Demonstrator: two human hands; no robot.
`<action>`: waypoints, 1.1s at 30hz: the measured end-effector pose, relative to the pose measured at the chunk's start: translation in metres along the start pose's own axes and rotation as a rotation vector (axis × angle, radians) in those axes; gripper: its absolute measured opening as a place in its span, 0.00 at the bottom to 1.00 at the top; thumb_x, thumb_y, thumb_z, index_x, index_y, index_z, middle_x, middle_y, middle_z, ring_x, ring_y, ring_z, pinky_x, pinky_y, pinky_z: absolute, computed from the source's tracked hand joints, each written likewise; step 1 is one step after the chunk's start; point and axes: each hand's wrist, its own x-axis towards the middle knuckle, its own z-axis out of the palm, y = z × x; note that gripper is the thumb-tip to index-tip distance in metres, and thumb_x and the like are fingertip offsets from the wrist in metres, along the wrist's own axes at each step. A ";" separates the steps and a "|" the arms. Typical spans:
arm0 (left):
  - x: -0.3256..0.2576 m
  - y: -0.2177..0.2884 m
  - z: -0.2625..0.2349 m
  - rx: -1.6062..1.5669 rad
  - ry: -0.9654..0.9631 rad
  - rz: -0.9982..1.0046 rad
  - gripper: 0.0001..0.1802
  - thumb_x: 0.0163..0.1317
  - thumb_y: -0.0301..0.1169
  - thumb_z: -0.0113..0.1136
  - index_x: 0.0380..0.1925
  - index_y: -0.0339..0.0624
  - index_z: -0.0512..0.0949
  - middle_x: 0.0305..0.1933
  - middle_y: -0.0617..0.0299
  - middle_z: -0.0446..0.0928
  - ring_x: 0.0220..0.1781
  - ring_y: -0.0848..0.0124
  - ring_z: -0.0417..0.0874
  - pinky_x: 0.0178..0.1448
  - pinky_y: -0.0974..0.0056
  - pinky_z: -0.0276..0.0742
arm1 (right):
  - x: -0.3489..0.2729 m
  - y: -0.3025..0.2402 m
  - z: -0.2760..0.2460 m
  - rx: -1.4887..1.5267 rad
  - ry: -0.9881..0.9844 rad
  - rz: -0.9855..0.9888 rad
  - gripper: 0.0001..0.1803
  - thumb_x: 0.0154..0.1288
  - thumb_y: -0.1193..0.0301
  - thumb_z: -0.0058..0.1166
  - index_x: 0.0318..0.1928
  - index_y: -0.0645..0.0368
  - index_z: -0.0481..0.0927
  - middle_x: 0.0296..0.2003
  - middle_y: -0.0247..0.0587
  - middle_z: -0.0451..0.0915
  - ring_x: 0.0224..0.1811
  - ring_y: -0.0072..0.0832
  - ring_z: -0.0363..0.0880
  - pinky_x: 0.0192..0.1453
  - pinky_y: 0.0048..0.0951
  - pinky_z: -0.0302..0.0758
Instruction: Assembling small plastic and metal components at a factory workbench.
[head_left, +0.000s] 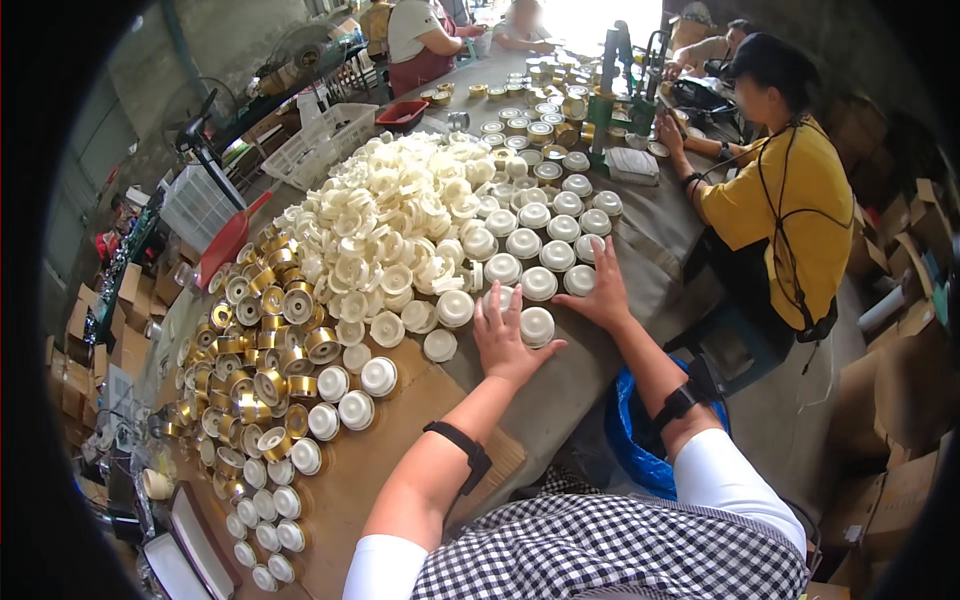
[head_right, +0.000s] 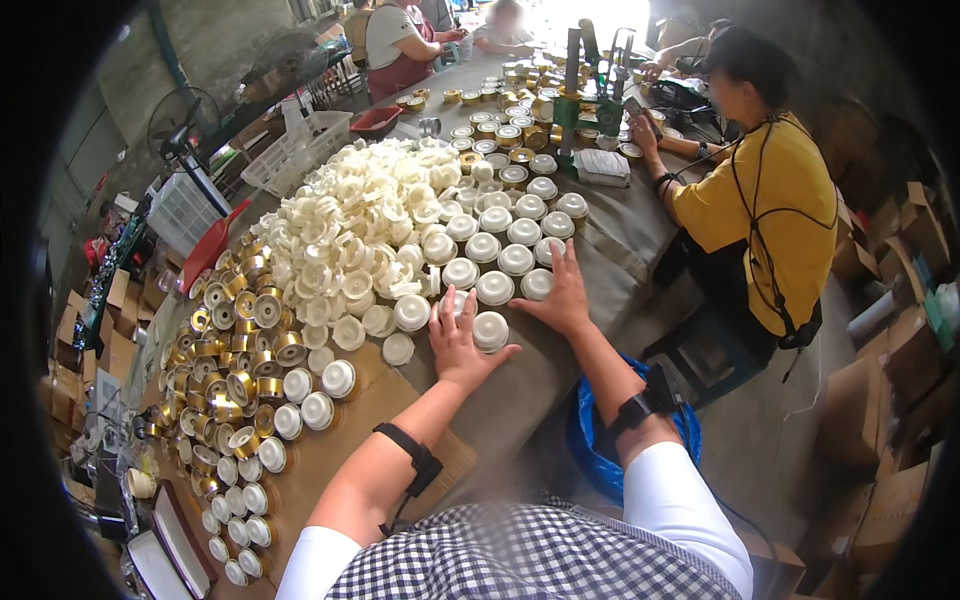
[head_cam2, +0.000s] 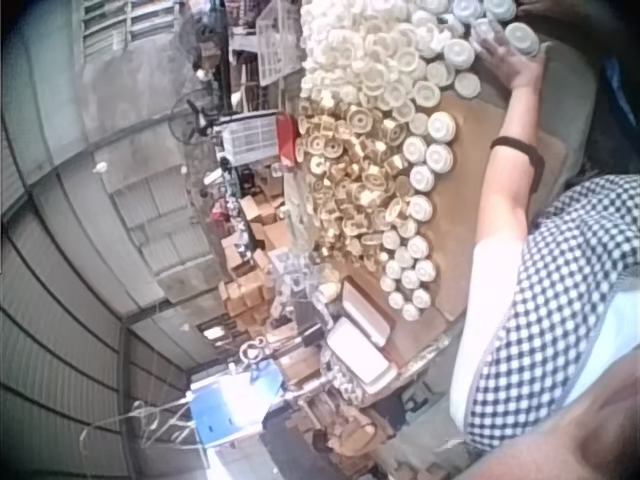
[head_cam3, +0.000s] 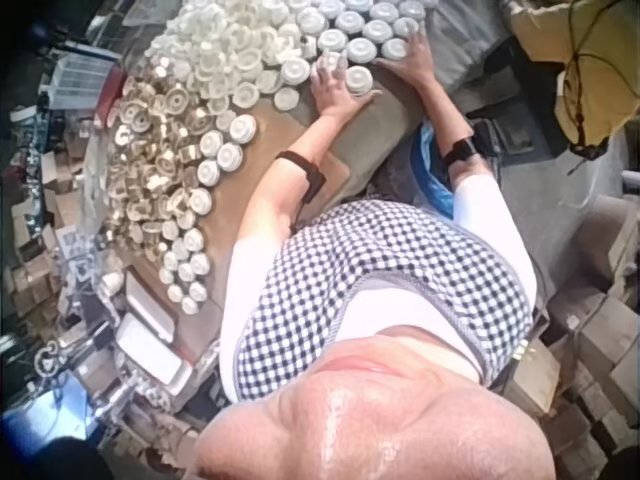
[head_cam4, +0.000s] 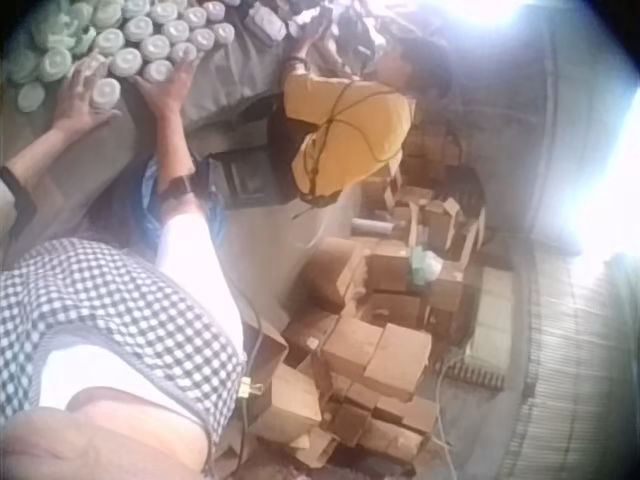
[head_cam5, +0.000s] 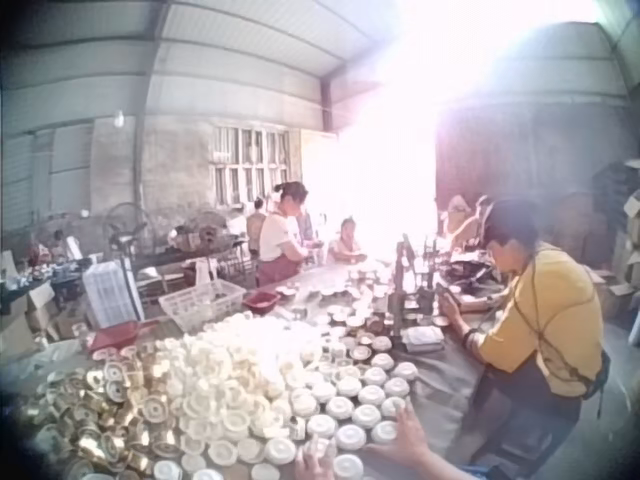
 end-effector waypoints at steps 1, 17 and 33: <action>0.001 -0.001 0.001 -0.005 0.003 -0.004 0.69 0.37 0.69 0.79 0.79 0.56 0.58 0.84 0.51 0.49 0.80 0.41 0.53 0.82 0.38 0.52 | 0.000 0.000 0.000 0.000 0.020 -0.023 0.77 0.33 0.41 0.84 0.80 0.56 0.52 0.79 0.69 0.47 0.81 0.60 0.55 0.80 0.49 0.62; -0.027 -0.003 -0.027 -0.120 -0.115 -0.009 0.73 0.43 0.63 0.80 0.83 0.57 0.45 0.86 0.44 0.41 0.83 0.40 0.52 0.82 0.42 0.56 | 0.000 0.010 0.006 -0.005 0.076 -0.091 0.75 0.33 0.41 0.84 0.79 0.60 0.55 0.78 0.73 0.50 0.80 0.61 0.55 0.81 0.50 0.59; -0.209 -0.056 -0.231 0.001 0.012 -0.218 0.39 0.65 0.49 0.68 0.71 0.41 0.71 0.74 0.50 0.70 0.79 0.48 0.65 0.80 0.45 0.62 | -0.035 -0.112 0.000 0.318 0.105 -0.442 0.21 0.56 0.77 0.69 0.52 0.62 0.83 0.54 0.47 0.83 0.60 0.47 0.80 0.66 0.45 0.75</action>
